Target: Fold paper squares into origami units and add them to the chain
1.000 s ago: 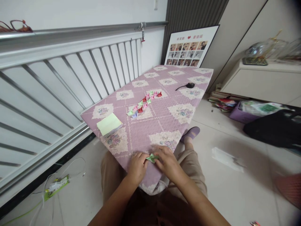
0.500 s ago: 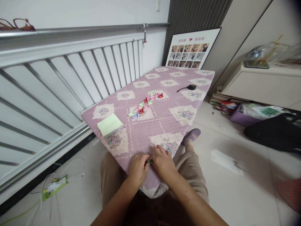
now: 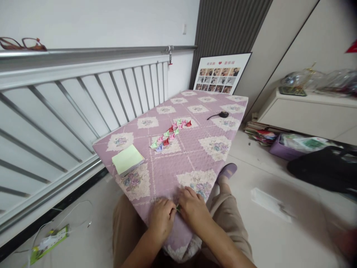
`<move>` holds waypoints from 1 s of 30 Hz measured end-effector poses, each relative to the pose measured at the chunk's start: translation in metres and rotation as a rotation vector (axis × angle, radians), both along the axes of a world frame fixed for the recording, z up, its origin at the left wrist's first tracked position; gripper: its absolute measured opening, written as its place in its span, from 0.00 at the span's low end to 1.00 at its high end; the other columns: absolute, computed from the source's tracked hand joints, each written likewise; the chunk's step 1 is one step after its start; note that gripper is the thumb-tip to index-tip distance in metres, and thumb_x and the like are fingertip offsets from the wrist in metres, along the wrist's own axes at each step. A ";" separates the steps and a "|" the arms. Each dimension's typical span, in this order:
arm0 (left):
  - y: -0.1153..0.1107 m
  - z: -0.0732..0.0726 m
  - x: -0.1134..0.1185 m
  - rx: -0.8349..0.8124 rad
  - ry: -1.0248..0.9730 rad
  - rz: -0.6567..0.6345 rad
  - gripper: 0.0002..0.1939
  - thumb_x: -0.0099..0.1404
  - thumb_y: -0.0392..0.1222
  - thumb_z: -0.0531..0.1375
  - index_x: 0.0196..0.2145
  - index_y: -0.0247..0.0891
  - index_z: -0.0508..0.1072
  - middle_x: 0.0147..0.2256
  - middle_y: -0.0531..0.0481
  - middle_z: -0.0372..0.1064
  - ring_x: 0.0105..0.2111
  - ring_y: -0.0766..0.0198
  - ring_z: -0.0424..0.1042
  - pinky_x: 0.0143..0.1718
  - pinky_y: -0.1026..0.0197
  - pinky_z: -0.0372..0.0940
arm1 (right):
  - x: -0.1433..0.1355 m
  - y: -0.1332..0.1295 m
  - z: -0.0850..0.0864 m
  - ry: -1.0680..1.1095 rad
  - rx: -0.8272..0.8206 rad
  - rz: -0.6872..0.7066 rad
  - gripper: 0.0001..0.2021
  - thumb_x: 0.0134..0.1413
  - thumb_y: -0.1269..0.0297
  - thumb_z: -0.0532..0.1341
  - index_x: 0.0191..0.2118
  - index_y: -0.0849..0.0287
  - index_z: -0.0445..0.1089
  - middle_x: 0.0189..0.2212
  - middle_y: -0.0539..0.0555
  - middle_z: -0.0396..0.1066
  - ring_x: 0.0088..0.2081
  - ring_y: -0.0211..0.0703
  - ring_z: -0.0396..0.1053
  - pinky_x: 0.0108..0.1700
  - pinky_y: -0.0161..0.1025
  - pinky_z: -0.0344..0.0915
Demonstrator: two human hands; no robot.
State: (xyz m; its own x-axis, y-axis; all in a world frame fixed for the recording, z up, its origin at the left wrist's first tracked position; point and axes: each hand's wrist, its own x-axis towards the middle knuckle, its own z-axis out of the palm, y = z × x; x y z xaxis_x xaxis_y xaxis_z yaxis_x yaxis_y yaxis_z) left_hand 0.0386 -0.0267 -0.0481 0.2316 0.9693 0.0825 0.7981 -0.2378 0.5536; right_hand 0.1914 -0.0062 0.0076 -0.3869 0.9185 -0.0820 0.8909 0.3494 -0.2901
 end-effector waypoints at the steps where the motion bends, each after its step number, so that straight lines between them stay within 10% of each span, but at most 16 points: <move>1: 0.000 -0.002 -0.001 -0.015 -0.023 0.003 0.06 0.61 0.31 0.55 0.29 0.39 0.70 0.32 0.50 0.70 0.37 0.59 0.67 0.41 0.58 0.58 | 0.007 0.004 0.000 0.059 0.021 0.000 0.09 0.55 0.68 0.56 0.38 0.56 0.73 0.54 0.57 0.67 0.59 0.54 0.57 0.52 0.48 0.59; 8: 0.029 -0.005 0.001 -0.122 -0.233 0.159 0.07 0.61 0.33 0.55 0.31 0.40 0.72 0.31 0.53 0.70 0.33 0.64 0.68 0.36 0.63 0.58 | 0.083 0.093 -0.017 0.061 0.189 -0.398 0.16 0.57 0.63 0.55 0.50 0.58 0.67 0.54 0.57 0.66 0.54 0.45 0.62 0.56 0.39 0.58; 13: 0.087 0.000 0.020 -0.093 -0.283 0.203 0.06 0.60 0.34 0.55 0.30 0.39 0.72 0.28 0.54 0.70 0.30 0.66 0.68 0.33 0.66 0.57 | 0.111 0.151 -0.039 0.000 0.172 -0.572 0.23 0.58 0.57 0.54 0.58 0.60 0.62 0.61 0.63 0.56 0.62 0.56 0.51 0.58 0.57 0.52; 30: 0.362 0.008 0.143 0.054 -0.148 0.430 0.06 0.64 0.37 0.55 0.34 0.38 0.73 0.35 0.48 0.74 0.37 0.63 0.71 0.38 0.64 0.59 | 0.128 0.161 -0.062 -0.083 0.174 -0.623 0.25 0.58 0.52 0.48 0.59 0.52 0.62 0.64 0.54 0.53 0.65 0.54 0.45 0.58 0.59 0.50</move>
State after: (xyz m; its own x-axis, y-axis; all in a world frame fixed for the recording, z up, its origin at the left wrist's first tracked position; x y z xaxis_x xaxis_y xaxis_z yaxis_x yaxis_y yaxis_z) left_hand 0.1816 0.3349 -0.0398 -0.2092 0.9682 0.1375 0.7441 0.0664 0.6648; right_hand 0.3190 0.1552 -0.0546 0.2236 0.9713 0.0814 0.9589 -0.2042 -0.1971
